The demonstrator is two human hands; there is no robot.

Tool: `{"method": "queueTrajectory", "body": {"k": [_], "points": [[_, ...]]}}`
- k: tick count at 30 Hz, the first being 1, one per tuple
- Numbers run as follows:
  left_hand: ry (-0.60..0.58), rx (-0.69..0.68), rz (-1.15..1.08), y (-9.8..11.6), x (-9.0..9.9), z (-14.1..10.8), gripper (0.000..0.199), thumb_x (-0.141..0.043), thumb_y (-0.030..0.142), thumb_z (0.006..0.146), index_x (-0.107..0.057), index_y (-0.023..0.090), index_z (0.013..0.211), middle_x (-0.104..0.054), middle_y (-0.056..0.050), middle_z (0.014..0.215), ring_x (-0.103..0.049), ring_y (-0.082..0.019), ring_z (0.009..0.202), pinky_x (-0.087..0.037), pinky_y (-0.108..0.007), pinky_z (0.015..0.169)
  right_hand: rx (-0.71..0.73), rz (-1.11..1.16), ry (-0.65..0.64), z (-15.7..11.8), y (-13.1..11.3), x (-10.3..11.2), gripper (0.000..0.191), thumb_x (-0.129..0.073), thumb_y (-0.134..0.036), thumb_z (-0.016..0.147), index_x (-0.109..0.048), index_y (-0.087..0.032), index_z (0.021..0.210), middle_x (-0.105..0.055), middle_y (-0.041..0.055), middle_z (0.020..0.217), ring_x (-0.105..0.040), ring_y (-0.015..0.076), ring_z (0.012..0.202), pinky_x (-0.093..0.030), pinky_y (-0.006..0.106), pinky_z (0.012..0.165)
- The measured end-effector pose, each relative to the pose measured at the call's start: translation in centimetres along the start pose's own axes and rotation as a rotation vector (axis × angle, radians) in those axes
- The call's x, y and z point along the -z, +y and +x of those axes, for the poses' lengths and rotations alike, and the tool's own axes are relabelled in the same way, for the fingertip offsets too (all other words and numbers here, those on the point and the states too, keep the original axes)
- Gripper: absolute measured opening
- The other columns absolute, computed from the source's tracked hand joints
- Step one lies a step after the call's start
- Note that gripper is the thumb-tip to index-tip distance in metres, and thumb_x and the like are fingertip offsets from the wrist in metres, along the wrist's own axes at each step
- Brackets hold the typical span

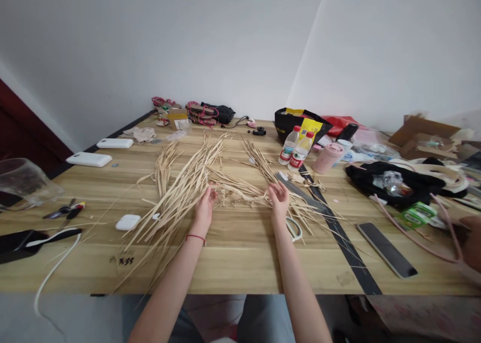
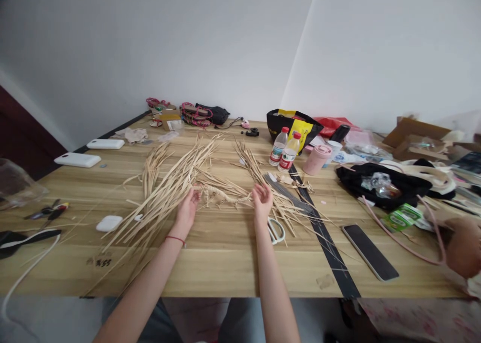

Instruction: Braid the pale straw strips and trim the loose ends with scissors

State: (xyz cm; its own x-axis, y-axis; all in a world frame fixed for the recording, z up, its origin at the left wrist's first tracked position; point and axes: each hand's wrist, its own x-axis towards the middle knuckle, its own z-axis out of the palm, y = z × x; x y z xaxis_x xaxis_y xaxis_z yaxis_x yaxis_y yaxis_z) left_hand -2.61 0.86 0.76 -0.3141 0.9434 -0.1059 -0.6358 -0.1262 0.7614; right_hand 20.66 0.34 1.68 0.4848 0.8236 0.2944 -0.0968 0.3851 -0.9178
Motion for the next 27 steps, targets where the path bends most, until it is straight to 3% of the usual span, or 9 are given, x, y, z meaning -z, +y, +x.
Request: {"method": "queueTrajectory", "body": {"k": [2,3,6,8,13,18,23,27], "points": [[-0.044,-0.014,0.017,0.1,-0.2,-0.2,0.029,-0.07,0.034,0.072,-0.069,0.019,0.097,-0.068,-0.005,0.098,-0.06,-0.013,0.077,-0.048,-0.025,0.075,0.216,-0.195,0.048,-0.7,-1.0,-0.3,0.043,-0.058,-0.032,0.078,-0.05,-0.021,0.118,-0.058,0.0106,0.116,-0.052,0.022,0.111,-0.034,0.044,0.101],[-0.077,-0.017,0.031,0.1,-0.3,-0.4,0.029,-0.071,0.034,0.071,-0.069,0.019,0.096,-0.068,-0.006,0.098,-0.06,-0.014,0.079,-0.048,-0.026,0.077,0.291,-0.282,0.009,-1.2,-1.5,-0.5,0.038,-0.056,-0.031,0.08,-0.052,-0.021,0.116,-0.057,0.0103,0.117,-0.05,0.022,0.112,-0.032,0.044,0.103],[-0.197,-0.031,0.112,0.2,-0.9,-1.4,0.03,-0.071,0.036,0.071,-0.07,0.018,0.095,-0.068,-0.006,0.095,-0.061,-0.016,0.081,-0.047,-0.028,0.08,0.453,-0.47,-0.218,-2.8,-2.5,-1.8,0.027,-0.053,-0.029,0.083,-0.058,-0.022,0.109,-0.06,0.0103,0.109,-0.051,0.0238,0.108,-0.034,0.045,0.1],[-0.261,-0.057,0.195,0.2,-1.4,-2.2,0.031,-0.071,0.036,0.071,-0.07,0.017,0.095,-0.068,-0.006,0.093,-0.061,-0.016,0.081,-0.047,-0.029,0.081,0.481,-0.548,-0.339,-3.8,-3.0,-2.9,0.026,-0.052,-0.029,0.085,-0.059,-0.024,0.11,-0.061,0.01,0.109,-0.051,0.0246,0.108,-0.036,0.045,0.098],[-0.354,-0.135,0.302,0.6,-2.2,-3.5,0.025,-0.069,0.034,0.073,-0.07,0.014,0.088,-0.068,-0.006,0.09,-0.06,-0.016,0.081,-0.048,-0.03,0.079,0.368,-0.508,-0.467,-5.0,-3.5,-4.6,0.029,-0.044,-0.031,0.091,-0.055,-0.019,0.115,-0.063,0.0103,0.108,-0.058,0.0213,0.099,-0.046,0.038,0.087],[-0.293,-0.142,0.302,0.4,-2.3,-3.3,0.025,-0.072,0.035,0.069,-0.07,0.014,0.083,-0.068,-0.006,0.084,-0.061,-0.016,0.076,-0.05,-0.03,0.077,0.345,-0.466,-0.656,-5.1,-3.8,-4.7,0.025,-0.05,-0.03,0.089,-0.058,-0.021,0.111,-0.066,0.0074,0.104,-0.061,0.0197,0.095,-0.047,0.033,0.084],[-0.289,-0.125,0.343,0.2,-2.3,-3.5,0.026,-0.072,0.037,0.067,-0.07,0.015,0.081,-0.068,-0.007,0.085,-0.062,-0.017,0.079,-0.05,-0.03,0.076,0.277,-0.365,-0.633,-5.4,-3.8,-5.0,0.023,-0.047,-0.029,0.09,-0.061,-0.021,0.107,-0.068,0.0067,0.103,-0.062,0.0194,0.092,-0.048,0.032,0.082],[-0.293,-0.156,0.384,0.0,-2.3,-3.6,0.026,-0.07,0.038,0.07,-0.07,0.016,0.082,-0.069,-0.006,0.088,-0.062,-0.017,0.08,-0.05,-0.03,0.077,0.198,-0.324,-0.622,-5.5,-3.5,-5.0,0.023,-0.048,-0.032,0.089,-0.063,-0.021,0.102,-0.069,0.0051,0.092,-0.063,0.0172,0.076,-0.049,0.029,0.072]]}}
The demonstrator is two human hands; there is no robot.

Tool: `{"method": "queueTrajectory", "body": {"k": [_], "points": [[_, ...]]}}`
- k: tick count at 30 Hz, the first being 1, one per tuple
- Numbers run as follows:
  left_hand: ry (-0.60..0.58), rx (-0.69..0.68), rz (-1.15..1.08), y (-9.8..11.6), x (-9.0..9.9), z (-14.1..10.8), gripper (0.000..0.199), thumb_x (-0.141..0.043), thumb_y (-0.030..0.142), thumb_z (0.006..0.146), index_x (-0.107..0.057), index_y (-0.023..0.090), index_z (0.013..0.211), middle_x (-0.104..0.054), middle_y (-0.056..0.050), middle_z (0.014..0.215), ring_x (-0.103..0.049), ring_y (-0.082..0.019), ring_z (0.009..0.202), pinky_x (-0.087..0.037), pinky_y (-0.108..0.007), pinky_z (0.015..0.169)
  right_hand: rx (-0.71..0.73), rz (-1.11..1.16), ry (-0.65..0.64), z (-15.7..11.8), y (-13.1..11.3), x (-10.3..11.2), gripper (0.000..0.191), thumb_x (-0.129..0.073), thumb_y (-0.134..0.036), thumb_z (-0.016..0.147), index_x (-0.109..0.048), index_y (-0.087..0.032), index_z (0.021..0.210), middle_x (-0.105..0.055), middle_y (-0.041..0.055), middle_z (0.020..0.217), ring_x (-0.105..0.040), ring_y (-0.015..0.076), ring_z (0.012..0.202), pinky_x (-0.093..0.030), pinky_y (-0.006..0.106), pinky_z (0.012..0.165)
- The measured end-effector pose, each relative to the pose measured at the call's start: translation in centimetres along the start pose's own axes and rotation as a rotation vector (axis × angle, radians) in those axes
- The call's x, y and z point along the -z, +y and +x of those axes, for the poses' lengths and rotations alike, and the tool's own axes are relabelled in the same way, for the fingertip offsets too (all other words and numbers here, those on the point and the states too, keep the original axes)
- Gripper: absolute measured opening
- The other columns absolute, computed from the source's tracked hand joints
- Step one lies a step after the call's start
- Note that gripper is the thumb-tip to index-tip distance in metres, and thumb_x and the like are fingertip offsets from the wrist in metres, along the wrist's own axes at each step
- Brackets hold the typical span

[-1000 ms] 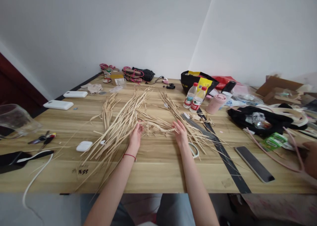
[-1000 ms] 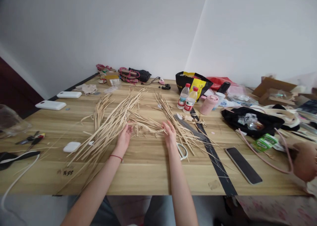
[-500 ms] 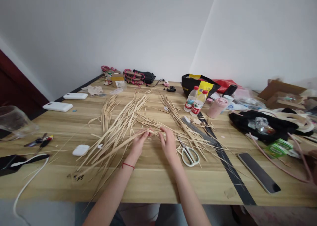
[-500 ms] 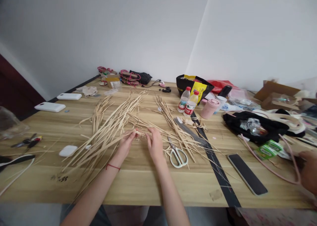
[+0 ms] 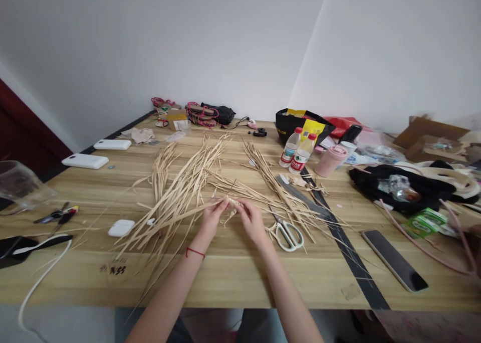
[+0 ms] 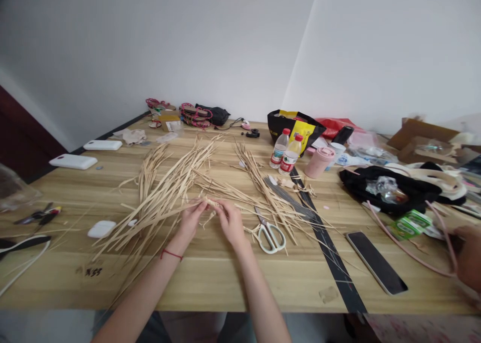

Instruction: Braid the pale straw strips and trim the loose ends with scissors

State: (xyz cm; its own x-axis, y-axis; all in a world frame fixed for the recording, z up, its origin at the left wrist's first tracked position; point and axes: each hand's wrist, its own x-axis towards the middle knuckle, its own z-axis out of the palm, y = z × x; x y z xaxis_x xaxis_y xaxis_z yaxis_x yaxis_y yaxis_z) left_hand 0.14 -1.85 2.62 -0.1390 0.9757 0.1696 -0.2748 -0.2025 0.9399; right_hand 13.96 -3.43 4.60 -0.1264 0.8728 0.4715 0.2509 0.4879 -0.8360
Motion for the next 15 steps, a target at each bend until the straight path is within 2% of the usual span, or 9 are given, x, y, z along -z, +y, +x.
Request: {"method": "queueTrajectory", "body": {"k": [3,6,8,10,11,13,15], "points": [[-0.033,0.003,0.091,0.2,-0.2,0.0,0.03,-0.067,0.042,0.073,-0.069,0.015,0.086,-0.07,-0.007,0.088,-0.063,-0.018,0.078,-0.051,-0.031,0.075,-0.042,-0.019,0.022,0.0,0.3,0.1,0.024,-0.049,-0.034,0.089,-0.062,-0.019,0.102,-0.068,0.0041,0.083,-0.061,0.0162,0.068,-0.048,0.028,0.066],[-0.146,-0.045,0.245,1.0,-0.3,-0.3,0.032,-0.057,0.043,0.081,-0.069,0.015,0.09,-0.071,-0.008,0.087,-0.065,-0.019,0.076,-0.052,-0.032,0.072,-0.015,-0.067,0.09,0.1,0.4,0.5,0.023,-0.049,-0.034,0.089,-0.061,-0.018,0.1,-0.066,0.0055,0.087,-0.06,0.0176,0.077,-0.047,0.03,0.072],[-0.245,-0.145,0.396,1.7,-0.2,-0.8,0.03,-0.049,0.039,0.086,-0.069,0.016,0.085,-0.071,-0.007,0.082,-0.066,-0.019,0.074,-0.052,-0.031,0.07,0.024,-0.09,0.138,0.3,0.5,0.9,0.022,-0.047,-0.033,0.089,-0.061,-0.019,0.099,-0.064,0.0063,0.09,-0.059,0.0181,0.082,-0.046,0.031,0.076],[-0.324,-0.305,0.551,2.3,0.0,-1.4,0.028,-0.044,0.032,0.089,-0.068,0.017,0.085,-0.07,-0.005,0.074,-0.065,-0.017,0.069,-0.052,-0.029,0.067,0.047,-0.11,0.177,0.4,0.6,1.3,0.023,-0.046,-0.032,0.09,-0.061,-0.019,0.1,-0.062,0.0058,0.086,-0.057,0.018,0.08,-0.046,0.031,0.075],[-0.327,-0.421,0.622,2.5,0.2,-1.6,0.025,-0.044,0.028,0.089,-0.067,0.017,0.089,-0.07,-0.005,0.075,-0.065,-0.016,0.071,-0.051,-0.029,0.068,0.053,-0.123,0.192,0.5,0.5,1.5,0.024,-0.045,-0.032,0.09,-0.061,-0.019,0.102,-0.062,0.0056,0.084,-0.057,0.018,0.079,-0.046,0.031,0.074],[-0.24,-0.684,0.734,2.8,0.4,-1.9,0.021,-0.045,0.02,0.088,-0.063,0.018,0.098,-0.069,-0.006,0.083,-0.064,-0.017,0.08,-0.05,-0.031,0.076,0.064,-0.151,0.202,0.5,0.5,1.8,0.025,-0.044,-0.03,0.091,-0.06,-0.02,0.107,-0.061,0.0058,0.086,-0.056,0.0182,0.079,-0.046,0.032,0.074],[-0.103,-0.908,0.836,2.9,0.6,-1.9,0.022,-0.048,0.014,0.085,-0.06,0.019,0.103,-0.068,-0.007,0.093,-0.062,-0.018,0.091,-0.047,-0.035,0.084,0.09,-0.178,0.187,0.5,0.3,1.9,0.026,-0.043,-0.028,0.092,-0.059,-0.022,0.111,-0.061,0.0069,0.092,-0.057,0.0187,0.085,-0.046,0.033,0.078]]}}
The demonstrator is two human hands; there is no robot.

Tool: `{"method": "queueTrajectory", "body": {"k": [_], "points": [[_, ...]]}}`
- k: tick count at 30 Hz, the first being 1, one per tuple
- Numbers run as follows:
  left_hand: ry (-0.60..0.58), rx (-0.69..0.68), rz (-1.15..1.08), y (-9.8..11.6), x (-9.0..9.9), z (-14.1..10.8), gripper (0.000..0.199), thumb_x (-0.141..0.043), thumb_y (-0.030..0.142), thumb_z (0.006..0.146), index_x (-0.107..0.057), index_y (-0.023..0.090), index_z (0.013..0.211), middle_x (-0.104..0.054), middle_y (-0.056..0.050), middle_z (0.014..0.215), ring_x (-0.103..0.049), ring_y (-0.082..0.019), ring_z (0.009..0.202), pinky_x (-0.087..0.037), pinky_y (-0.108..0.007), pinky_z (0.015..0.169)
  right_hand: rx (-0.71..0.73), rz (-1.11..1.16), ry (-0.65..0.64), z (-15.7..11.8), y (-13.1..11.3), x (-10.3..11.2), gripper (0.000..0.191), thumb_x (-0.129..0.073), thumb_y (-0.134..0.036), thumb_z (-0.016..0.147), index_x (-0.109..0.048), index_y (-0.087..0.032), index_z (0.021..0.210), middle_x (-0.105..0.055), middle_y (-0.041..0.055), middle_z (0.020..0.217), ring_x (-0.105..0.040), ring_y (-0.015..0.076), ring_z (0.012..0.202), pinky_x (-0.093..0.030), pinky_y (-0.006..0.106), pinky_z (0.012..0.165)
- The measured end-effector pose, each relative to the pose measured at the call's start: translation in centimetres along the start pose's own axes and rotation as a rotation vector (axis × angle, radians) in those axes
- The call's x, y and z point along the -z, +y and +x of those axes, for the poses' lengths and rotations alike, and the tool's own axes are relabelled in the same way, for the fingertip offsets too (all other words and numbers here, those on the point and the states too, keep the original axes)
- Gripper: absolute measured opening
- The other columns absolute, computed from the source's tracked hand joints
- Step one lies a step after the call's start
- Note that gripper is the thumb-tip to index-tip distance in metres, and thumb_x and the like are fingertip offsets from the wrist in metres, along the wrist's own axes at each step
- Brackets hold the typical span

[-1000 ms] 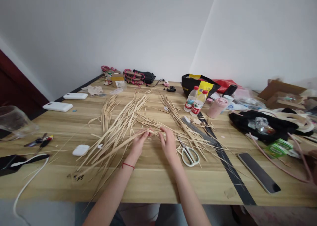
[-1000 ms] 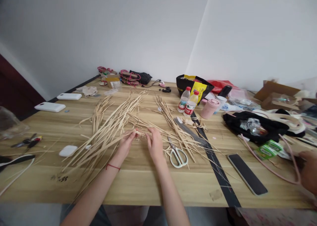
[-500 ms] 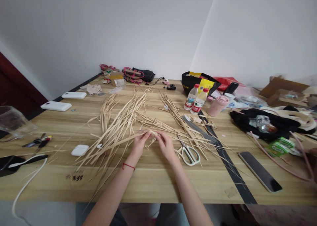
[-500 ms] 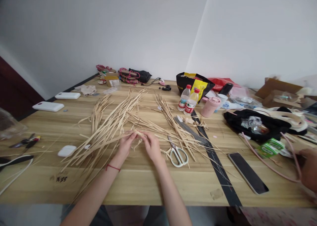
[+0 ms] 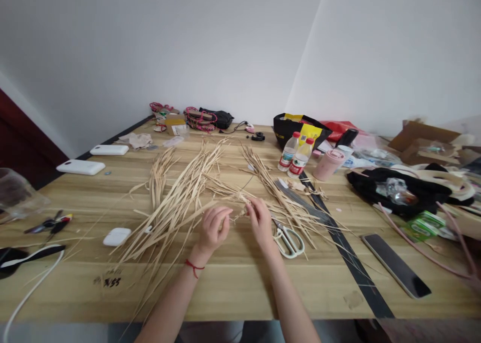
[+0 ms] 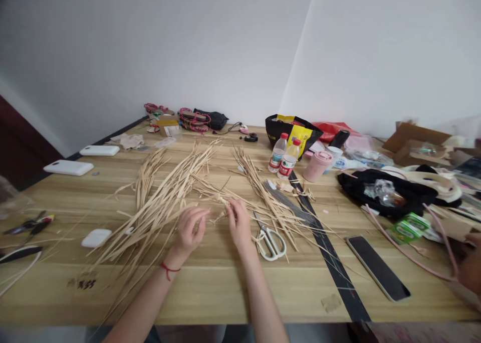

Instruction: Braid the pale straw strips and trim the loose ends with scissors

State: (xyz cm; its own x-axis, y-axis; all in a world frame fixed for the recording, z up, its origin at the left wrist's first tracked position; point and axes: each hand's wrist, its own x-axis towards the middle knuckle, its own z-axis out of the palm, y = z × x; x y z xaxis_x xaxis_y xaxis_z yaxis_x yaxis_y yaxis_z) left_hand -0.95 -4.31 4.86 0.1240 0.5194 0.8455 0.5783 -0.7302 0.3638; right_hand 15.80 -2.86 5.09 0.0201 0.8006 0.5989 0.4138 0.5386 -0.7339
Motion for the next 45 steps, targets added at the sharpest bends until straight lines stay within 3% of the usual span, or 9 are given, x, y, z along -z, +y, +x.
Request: {"method": "queueTrajectory", "body": {"k": [4,8,15,19,24,30,35,40,45], "points": [[0.145,-0.032,0.274,-0.4,0.0,0.4,0.026,-0.053,0.01,0.081,-0.057,0.019,0.105,-0.064,-0.01,0.1,-0.056,-0.021,0.101,-0.039,-0.041,0.091,0.103,-0.057,-0.054,-0.3,-0.1,-0.1,0.028,-0.043,-0.025,0.092,-0.058,-0.023,0.115,-0.061,0.0082,0.099,-0.057,0.0189,0.093,-0.047,0.033,0.082],[0.102,0.101,0.314,-0.6,0.0,0.7,0.019,-0.054,0.015,0.084,-0.056,0.019,0.102,-0.062,-0.009,0.098,-0.054,-0.022,0.1,-0.039,-0.041,0.09,0.205,-0.166,-0.084,-0.6,0.3,-0.5,0.03,-0.045,-0.024,0.091,-0.055,-0.025,0.119,-0.062,0.0088,0.101,-0.058,0.02,0.093,-0.048,0.034,0.08],[0.118,0.309,0.069,-0.9,-1.0,0.9,0.009,-0.053,0.023,0.086,-0.053,0.018,0.093,-0.053,-0.008,0.098,-0.054,-0.02,0.098,-0.045,-0.036,0.086,0.174,-0.203,-0.109,-0.6,0.5,-0.5,0.025,-0.044,-0.026,0.092,-0.055,-0.022,0.114,-0.064,0.0081,0.095,-0.06,0.0197,0.086,-0.047,0.033,0.075],[0.108,0.541,-0.201,-1.7,-1.9,0.4,0.015,-0.056,0.031,0.084,-0.053,0.018,0.091,-0.057,-0.006,0.091,-0.059,-0.017,0.085,-0.049,-0.033,0.078,0.178,-0.243,-0.145,-0.4,0.3,-0.4,0.025,-0.043,-0.026,0.092,-0.057,-0.022,0.113,-0.065,0.0077,0.094,-0.059,0.0199,0.085,-0.046,0.033,0.075],[0.007,0.771,-0.484,-3.2,-2.7,-0.3,0.025,-0.064,0.039,0.075,-0.058,0.017,0.086,-0.065,-0.005,0.083,-0.063,-0.018,0.078,-0.05,-0.031,0.073,0.186,-0.285,-0.158,-0.2,0.3,-0.1,0.025,-0.043,-0.027,0.093,-0.061,-0.023,0.111,-0.067,0.0076,0.095,-0.06,0.0207,0.088,-0.045,0.035,0.078],[0.023,0.894,-0.578,-4.1,-3.1,-0.4,0.028,-0.071,0.04,0.066,-0.06,0.016,0.075,-0.065,-0.003,0.072,-0.062,-0.016,0.069,-0.048,-0.025,0.062,0.173,-0.199,-0.187,0.1,0.7,0.4,0.024,-0.046,-0.029,0.092,-0.062,-0.023,0.108,-0.068,0.007,0.094,-0.061,0.0196,0.087,-0.047,0.032,0.077],[0.039,1.042,-0.723,-4.1,-3.4,-0.5,0.036,-0.076,0.038,0.06,-0.06,0.014,0.081,-0.064,-0.002,0.067,-0.058,-0.012,0.06,-0.04,-0.019,0.049,0.155,-0.198,-0.164,-0.1,0.9,-0.4,0.024,-0.045,-0.028,0.092,-0.062,-0.02,0.108,-0.067,0.0082,0.093,-0.061,0.0194,0.085,-0.048,0.031,0.076],[0.05,1.093,-0.826,-4.4,-3.5,-0.9,0.041,-0.077,0.04,0.059,-0.066,0.013,0.088,-0.065,-0.003,0.072,-0.057,-0.011,0.061,-0.041,-0.02,0.052,0.156,-0.208,-0.177,0.1,0.4,-0.4,0.024,-0.045,-0.027,0.091,-0.062,-0.022,0.108,-0.068,0.0079,0.091,-0.061,0.0199,0.086,-0.048,0.033,0.077],[0.019,1.055,-0.798,-4.3,-3.5,-1.1,0.038,-0.076,0.039,0.06,-0.069,0.014,0.088,-0.068,-0.007,0.083,-0.06,-0.014,0.07,-0.048,-0.025,0.063,0.108,-0.173,-0.192,1.1,0.2,0.6,0.021,-0.047,-0.025,0.09,-0.063,-0.021,0.103,-0.068,0.0074,0.094,-0.061,0.02,0.088,-0.047,0.034,0.08]]}}
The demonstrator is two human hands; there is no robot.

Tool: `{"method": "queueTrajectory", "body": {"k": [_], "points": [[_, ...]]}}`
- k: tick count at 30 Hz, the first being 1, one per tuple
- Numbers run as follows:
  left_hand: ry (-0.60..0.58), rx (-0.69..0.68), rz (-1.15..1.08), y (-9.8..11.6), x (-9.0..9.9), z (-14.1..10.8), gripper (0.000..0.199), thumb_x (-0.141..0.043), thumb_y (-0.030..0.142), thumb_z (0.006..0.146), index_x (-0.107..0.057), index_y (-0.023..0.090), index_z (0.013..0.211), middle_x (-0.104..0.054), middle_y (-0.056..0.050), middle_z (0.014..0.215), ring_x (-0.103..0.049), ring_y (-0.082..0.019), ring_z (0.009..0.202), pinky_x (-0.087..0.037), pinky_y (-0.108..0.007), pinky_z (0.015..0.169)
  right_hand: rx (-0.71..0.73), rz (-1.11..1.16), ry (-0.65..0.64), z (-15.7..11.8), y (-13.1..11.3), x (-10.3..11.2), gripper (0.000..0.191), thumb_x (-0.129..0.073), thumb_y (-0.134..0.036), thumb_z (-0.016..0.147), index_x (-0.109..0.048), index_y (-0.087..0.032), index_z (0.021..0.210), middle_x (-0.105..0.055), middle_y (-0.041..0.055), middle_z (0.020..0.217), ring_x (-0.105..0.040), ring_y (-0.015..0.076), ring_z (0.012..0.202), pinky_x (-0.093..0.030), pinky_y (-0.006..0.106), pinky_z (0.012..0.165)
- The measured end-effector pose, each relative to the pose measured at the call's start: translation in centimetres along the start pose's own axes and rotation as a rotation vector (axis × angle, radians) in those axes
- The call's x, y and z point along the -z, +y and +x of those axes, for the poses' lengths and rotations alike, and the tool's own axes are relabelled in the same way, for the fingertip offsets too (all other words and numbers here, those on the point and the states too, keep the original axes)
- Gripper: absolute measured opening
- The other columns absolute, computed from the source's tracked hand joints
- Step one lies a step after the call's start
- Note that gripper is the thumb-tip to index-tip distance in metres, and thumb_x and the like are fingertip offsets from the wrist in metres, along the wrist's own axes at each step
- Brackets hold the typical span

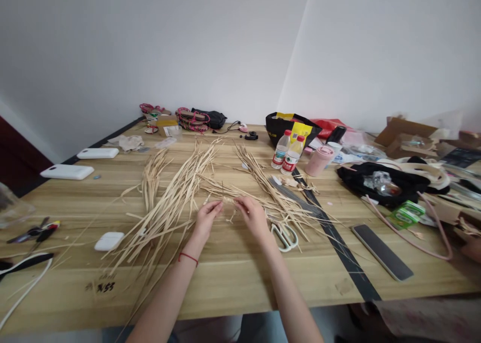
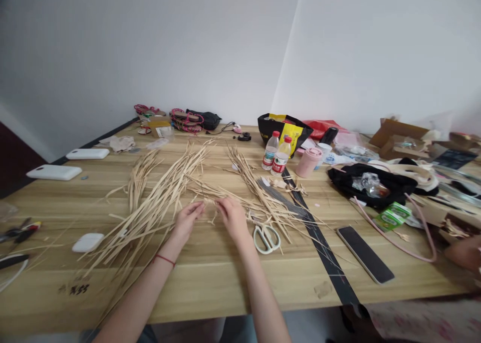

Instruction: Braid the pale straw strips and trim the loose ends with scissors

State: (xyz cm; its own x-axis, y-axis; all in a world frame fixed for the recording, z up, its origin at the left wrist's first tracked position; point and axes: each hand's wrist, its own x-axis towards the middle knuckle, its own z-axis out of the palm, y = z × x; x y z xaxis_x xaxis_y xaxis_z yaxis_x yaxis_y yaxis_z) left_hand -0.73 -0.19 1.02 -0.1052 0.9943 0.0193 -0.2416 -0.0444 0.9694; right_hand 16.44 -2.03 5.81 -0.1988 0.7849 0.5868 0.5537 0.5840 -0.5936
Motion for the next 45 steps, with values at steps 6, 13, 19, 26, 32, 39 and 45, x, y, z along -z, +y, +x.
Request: {"method": "queueTrajectory", "body": {"k": [6,13,19,26,32,39,45], "points": [[0.003,-0.044,0.051,0.4,-0.6,-0.7,0.037,-0.075,0.039,0.061,-0.07,0.015,0.089,-0.069,-0.008,0.089,-0.061,-0.017,0.076,-0.05,-0.03,0.072,-0.075,0.006,0.022,-0.1,0.4,-0.4,0.022,-0.044,-0.022,0.089,-0.06,-0.02,0.105,-0.065,0.0081,0.097,-0.059,0.021,0.092,-0.045,0.035,0.082],[-0.022,0.005,-0.025,-1.0,-0.3,-0.2,0.039,-0.073,0.044,0.062,-0.068,0.014,0.087,-0.065,-0.003,0.074,-0.054,-0.011,0.062,-0.043,-0.023,0.059,-0.065,-0.201,0.106,-1.5,-0.3,-3.0,0.024,-0.039,-0.016,0.09,-0.057,-0.019,0.105,-0.063,0.0081,0.094,-0.055,0.0211,0.092,-0.035,0.035,0.083],[-0.059,0.015,0.012,-1.4,-0.6,-0.4,0.038,-0.073,0.045,0.063,-0.067,0.014,0.083,-0.06,0.0,0.068,-0.048,-0.009,0.057,-0.036,-0.021,0.054,-0.055,-0.249,0.131,-2.0,0.5,-3.0,0.023,-0.039,-0.017,0.09,-0.057,-0.019,0.104,-0.063,0.0067,0.092,-0.054,0.0195,0.091,-0.033,0.033,0.082],[-0.033,0.044,-0.098,-1.6,-1.0,0.0,0.036,-0.074,0.042,0.061,-0.067,0.013,0.083,-0.055,0.002,0.061,-0.045,-0.008,0.054,-0.036,-0.021,0.053,-0.059,-0.231,0.141,-2.3,0.4,-3.1,0.025,-0.037,-0.02,0.092,-0.054,-0.019,0.11,-0.062,0.0088,0.097,-0.053,0.0208,0.094,-0.036,0.035,0.083],[-0.016,0.047,-0.164,-1.6,-0.8,0.1,0.038,-0.076,0.035,0.06,-0.069,0.015,0.092,-0.066,-0.006,0.09,-0.054,-0.009,0.067,-0.041,-0.021,0.059,-0.026,-0.189,0.216,-2.5,0.5,-3.4,0.031,-0.045,-0.023,0.087,-0.049,-0.019,0.118,-0.054,0.0125,0.112,-0.048,0.0235,0.108,-0.038,0.04,0.089],[-0.078,0.054,-0.149,-1.5,-0.8,0.2,0.036,-0.076,0.037,0.061,-0.069,0.012,0.086,-0.065,-0.003,0.075,-0.046,-0.006,0.054,-0.038,-0.021,0.053,0.027,-0.244,0.23,-2.8,0.5,-4.2,0.033,-0.045,-0.014,0.083,-0.052,-0.022,0.115,-0.052,0.0109,0.116,-0.044,0.0249,0.114,-0.035,0.046,0.096],[-0.064,0.034,-0.181,-1.8,-0.6,0.2,0.033,-0.077,0.034,0.06,-0.069,0.012,0.083,-0.066,-0.003,0.076,-0.045,-0.006,0.054,-0.035,-0.019,0.051,0.169,-0.122,0.217,-3.5,0.3,-4.7,0.039,-0.04,-0.007,0.085,-0.049,-0.022,0.121,-0.055,0.0113,0.11,-0.051,0.0206,0.108,-0.045,0.039,0.092]]}}
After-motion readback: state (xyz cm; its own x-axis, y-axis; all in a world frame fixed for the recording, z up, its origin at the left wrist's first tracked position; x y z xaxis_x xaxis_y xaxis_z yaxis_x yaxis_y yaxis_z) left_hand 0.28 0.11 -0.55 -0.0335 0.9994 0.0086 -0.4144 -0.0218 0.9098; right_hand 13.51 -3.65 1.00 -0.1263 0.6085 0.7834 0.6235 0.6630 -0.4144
